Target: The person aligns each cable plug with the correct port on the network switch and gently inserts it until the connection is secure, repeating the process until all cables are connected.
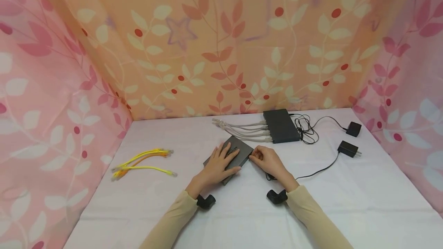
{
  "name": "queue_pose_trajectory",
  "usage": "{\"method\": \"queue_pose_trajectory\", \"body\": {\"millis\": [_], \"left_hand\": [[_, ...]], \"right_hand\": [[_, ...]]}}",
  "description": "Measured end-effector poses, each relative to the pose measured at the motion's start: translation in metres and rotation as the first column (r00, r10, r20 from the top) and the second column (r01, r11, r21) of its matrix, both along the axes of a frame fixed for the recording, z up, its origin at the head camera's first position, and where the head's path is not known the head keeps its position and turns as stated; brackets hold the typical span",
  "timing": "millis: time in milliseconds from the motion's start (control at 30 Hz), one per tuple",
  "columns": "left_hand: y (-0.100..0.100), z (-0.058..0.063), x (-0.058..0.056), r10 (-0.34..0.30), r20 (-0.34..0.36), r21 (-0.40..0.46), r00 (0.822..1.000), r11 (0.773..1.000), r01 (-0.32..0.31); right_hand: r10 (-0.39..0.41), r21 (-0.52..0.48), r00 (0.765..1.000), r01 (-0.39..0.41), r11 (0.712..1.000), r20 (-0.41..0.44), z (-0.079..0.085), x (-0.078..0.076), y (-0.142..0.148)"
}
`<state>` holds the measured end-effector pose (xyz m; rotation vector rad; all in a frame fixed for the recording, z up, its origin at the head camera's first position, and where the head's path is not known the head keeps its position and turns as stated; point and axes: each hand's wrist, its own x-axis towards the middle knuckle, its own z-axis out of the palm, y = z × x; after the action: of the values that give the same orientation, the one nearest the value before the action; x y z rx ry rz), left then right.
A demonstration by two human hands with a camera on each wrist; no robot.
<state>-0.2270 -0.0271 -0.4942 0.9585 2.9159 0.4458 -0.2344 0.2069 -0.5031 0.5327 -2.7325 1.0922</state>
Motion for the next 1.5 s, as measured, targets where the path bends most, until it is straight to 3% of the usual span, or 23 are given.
{"method": "queue_pose_trajectory", "body": {"millis": [200,333,500,667,800,967,1100,1300,1500], "left_hand": [[-0.010,0.006,-0.007,-0.022,0.006,0.115,1.000,0.993,0.021],[-0.022,0.010,-0.012,0.016,0.058,0.174,0.998,0.984,-0.026],[-0.031,0.010,-0.016,0.066,0.164,0.246,0.984,0.963,-0.106],[-0.035,0.006,-0.021,0.082,0.273,0.347,0.959,0.921,-0.178],[-0.037,0.006,-0.024,0.110,0.344,0.418,0.933,0.871,-0.257],[-0.037,0.009,-0.025,0.102,0.382,0.488,0.918,0.822,-0.294],[-0.036,0.013,-0.025,0.076,0.425,0.527,0.902,0.790,-0.315],[-0.032,0.012,-0.021,0.101,0.477,0.551,0.873,0.740,-0.386],[-0.025,0.011,-0.016,0.129,0.487,0.572,0.864,0.701,-0.427]], "right_hand": [[-0.031,0.002,0.998,0.031,1.000,-0.048,0.011,0.006,-0.005],[-0.032,0.023,0.997,0.034,0.999,-0.070,0.019,0.011,-0.013],[-0.012,0.088,0.996,0.020,0.996,-0.091,0.026,0.018,-0.024],[0.046,0.165,0.994,-0.028,0.986,-0.101,0.025,0.027,-0.039],[0.082,0.235,0.994,-0.061,0.970,-0.078,0.022,0.036,-0.051],[0.100,0.330,0.994,-0.085,0.940,-0.030,0.017,0.045,-0.063],[0.105,0.390,0.994,-0.080,0.917,-0.044,0.013,0.050,-0.068],[0.121,0.399,0.991,-0.091,0.913,-0.052,0.009,0.053,-0.071],[0.131,0.370,0.990,-0.099,0.924,-0.060,0.008,0.055,-0.071]]}}
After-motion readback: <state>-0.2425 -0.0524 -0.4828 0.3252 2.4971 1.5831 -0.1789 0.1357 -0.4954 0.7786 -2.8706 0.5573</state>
